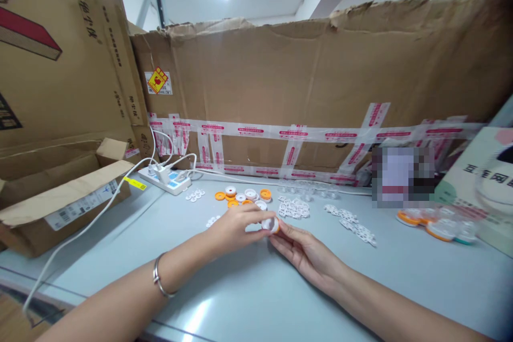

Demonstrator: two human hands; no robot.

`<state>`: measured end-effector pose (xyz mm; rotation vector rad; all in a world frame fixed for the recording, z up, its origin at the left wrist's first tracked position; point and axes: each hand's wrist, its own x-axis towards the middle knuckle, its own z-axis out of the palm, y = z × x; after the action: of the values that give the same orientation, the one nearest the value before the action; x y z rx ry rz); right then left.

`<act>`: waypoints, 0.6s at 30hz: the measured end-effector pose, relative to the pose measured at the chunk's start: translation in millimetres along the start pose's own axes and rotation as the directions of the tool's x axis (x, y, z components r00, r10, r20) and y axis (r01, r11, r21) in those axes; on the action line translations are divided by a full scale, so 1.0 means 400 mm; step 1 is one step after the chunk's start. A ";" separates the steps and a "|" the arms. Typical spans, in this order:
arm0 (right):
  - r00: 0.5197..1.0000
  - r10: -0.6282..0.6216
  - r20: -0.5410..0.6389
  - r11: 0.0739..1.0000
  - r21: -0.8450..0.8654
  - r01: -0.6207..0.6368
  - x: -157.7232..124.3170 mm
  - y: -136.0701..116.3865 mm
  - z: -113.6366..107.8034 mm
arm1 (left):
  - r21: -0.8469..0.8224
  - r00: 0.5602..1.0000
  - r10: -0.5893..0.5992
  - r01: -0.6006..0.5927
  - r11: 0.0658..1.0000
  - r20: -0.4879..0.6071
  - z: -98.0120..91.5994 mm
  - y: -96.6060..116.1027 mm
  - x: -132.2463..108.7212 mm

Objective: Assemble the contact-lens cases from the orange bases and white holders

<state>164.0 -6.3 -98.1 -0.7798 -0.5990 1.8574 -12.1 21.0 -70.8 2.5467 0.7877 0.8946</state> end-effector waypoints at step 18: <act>1.000 -0.010 -0.004 1.000 -0.023 0.010 -0.003 0.004 0.009 | 0.154 0.998 0.000 0.010 0.988 -0.061 0.011 0.024 0.005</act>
<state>160.8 -8.5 -96.7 -0.7940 -0.6213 1.8423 -4.1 14.1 -68.8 2.6591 0.9139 0.9481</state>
